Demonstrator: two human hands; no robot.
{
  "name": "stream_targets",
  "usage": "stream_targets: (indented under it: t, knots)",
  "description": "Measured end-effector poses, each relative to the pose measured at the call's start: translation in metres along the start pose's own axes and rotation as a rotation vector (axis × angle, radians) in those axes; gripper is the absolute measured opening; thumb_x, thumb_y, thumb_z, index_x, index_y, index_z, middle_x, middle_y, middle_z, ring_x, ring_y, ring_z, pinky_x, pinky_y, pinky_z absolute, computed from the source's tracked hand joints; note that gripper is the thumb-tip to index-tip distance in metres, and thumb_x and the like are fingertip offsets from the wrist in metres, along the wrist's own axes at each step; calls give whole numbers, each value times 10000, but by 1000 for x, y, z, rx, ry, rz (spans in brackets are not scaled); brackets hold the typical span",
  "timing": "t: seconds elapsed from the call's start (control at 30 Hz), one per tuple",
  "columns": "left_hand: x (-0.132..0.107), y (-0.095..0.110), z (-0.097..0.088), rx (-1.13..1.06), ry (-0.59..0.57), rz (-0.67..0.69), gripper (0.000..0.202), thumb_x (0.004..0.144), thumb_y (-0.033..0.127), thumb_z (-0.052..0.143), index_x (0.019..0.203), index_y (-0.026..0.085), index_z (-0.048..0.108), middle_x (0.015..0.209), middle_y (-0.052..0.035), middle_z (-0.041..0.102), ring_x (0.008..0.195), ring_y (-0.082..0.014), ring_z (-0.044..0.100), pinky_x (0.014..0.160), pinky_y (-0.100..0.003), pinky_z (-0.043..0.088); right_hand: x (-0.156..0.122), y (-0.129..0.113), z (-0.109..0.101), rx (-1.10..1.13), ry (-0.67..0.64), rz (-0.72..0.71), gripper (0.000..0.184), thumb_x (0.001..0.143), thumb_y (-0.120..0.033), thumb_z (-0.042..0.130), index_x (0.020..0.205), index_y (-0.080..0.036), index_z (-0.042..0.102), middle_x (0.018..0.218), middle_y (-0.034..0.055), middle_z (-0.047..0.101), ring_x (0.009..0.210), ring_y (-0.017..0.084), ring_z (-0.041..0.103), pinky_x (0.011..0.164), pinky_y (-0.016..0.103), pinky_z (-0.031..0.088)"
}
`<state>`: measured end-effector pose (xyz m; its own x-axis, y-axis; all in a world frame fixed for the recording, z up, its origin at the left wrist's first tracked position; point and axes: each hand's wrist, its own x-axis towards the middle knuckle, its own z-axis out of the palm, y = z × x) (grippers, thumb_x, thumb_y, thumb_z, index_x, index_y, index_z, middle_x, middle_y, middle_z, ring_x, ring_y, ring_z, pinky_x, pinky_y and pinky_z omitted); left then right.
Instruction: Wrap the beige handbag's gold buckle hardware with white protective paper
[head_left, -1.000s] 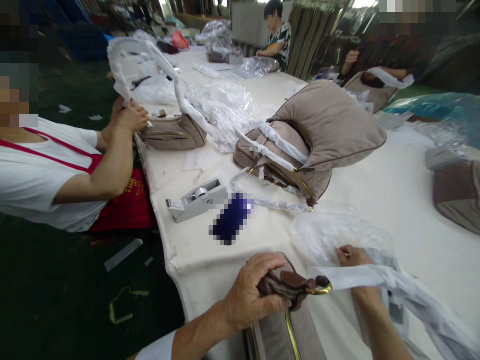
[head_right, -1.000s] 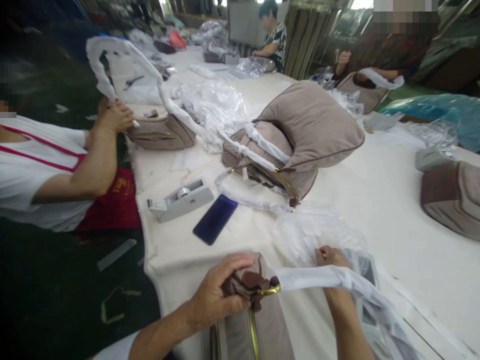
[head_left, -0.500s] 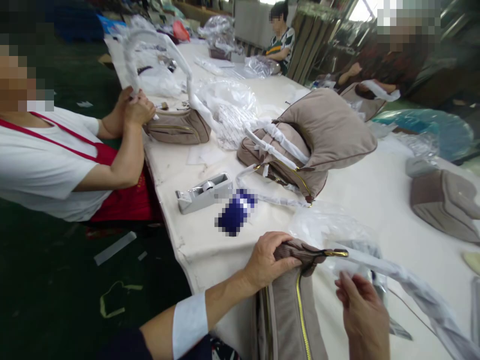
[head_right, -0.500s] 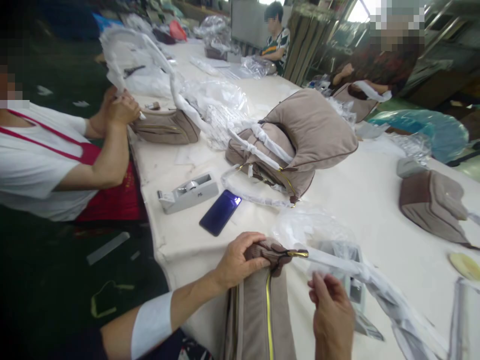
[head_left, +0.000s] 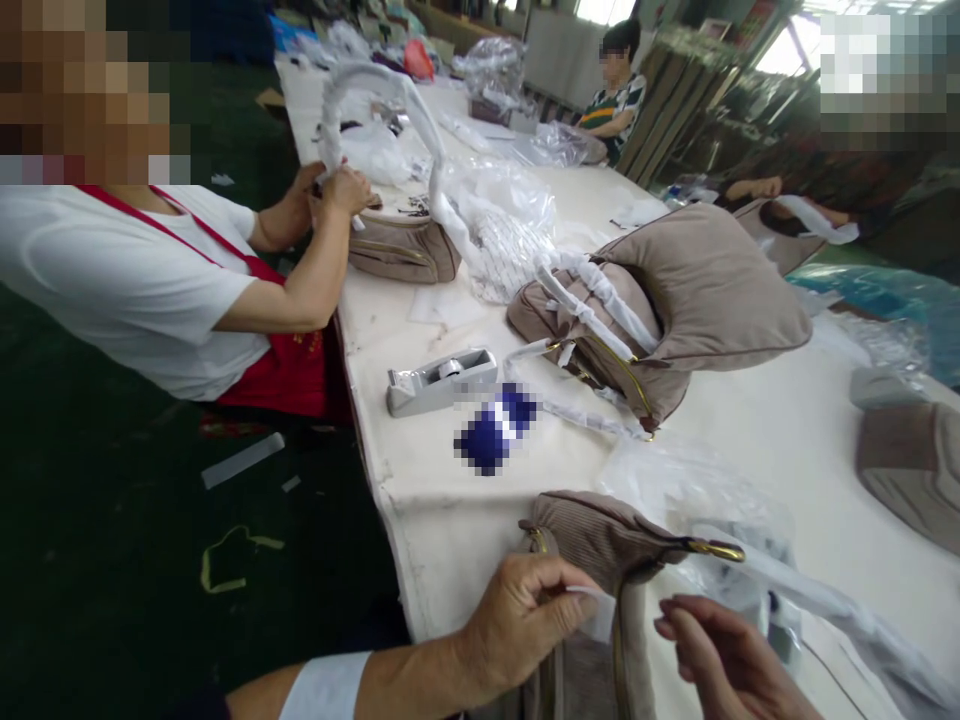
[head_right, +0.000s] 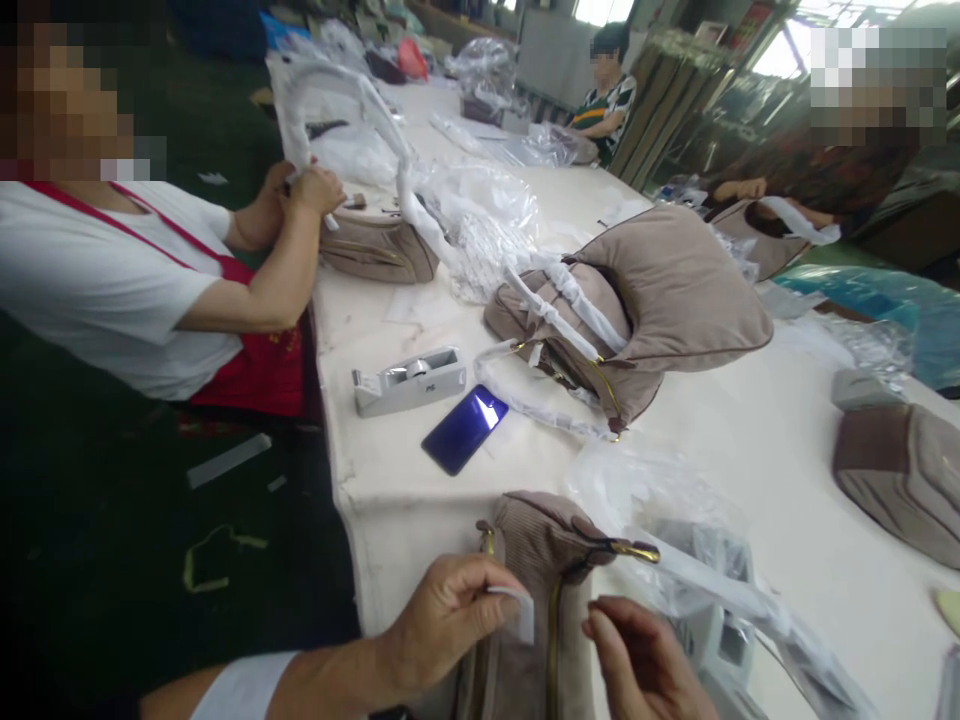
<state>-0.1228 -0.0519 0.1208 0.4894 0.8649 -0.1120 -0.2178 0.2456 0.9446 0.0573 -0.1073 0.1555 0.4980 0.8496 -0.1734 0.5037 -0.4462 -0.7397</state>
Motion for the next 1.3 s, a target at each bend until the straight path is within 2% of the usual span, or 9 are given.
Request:
stream_targets:
  t: [0.07,0.2,0.27,0.43,0.53,0.6,0.93,1.07,1.3]
  knots:
    - [4,-3,-7,-18,-25,-96,278,769,364,666,788,91,718,655,-43,638,600,-108,538,564,-201,403,10,-5,0,-137,139,75,457,634,-647,626,803,-229,698,780,34,718,676,217,658,574,264,511]
    - [12,-8,-11,-58,-80,-213,268,670,342,736,729,83,705,604,-8,584,546,-82,480,510,-185,352,20,-21,6,-249,172,90,517,588,-714,602,799,-248,681,765,25,706,585,205,621,568,308,482]
    - [15,-10,-10,-68,-89,-235,264,652,338,742,732,90,706,610,-6,590,551,-88,490,519,-189,365,21,-27,8,-128,147,132,487,619,-670,631,832,-233,668,727,29,694,558,188,591,540,291,471]
    - [21,-7,-10,119,-156,-125,194,691,292,714,750,108,723,620,-10,619,563,-101,516,542,-196,376,22,-21,7,427,-137,257,415,588,-550,757,681,-171,616,530,10,566,475,117,467,395,204,393]
    - [22,-4,-8,232,-208,-45,134,708,238,708,754,114,729,621,0,619,581,-96,528,564,-186,371,23,-12,8,569,-77,335,391,540,-457,824,691,-167,609,528,-8,556,457,95,461,379,178,370]
    - [24,-1,-5,259,-206,-63,110,705,214,713,747,113,728,609,12,605,576,-88,521,555,-175,358,23,-8,11,603,-22,367,396,512,-414,848,710,-169,608,552,-15,574,453,83,471,379,166,366]
    - [25,4,13,159,-184,-172,101,712,217,688,701,119,708,569,45,534,541,-66,454,511,-160,321,18,-3,16,554,127,277,415,528,-411,840,795,-160,644,591,-6,608,474,94,507,391,167,387]
    - [19,-3,10,171,-190,-208,142,688,241,714,644,108,691,518,55,472,503,-57,401,470,-169,274,18,-4,17,497,112,269,433,517,-438,836,790,-155,653,603,2,616,497,104,522,407,172,399]
    - [18,-6,7,186,-132,-230,154,648,257,751,697,113,724,574,22,583,535,-79,484,513,-178,343,16,-3,25,467,60,202,426,551,-461,808,794,-155,637,534,-13,576,469,108,481,410,197,380]
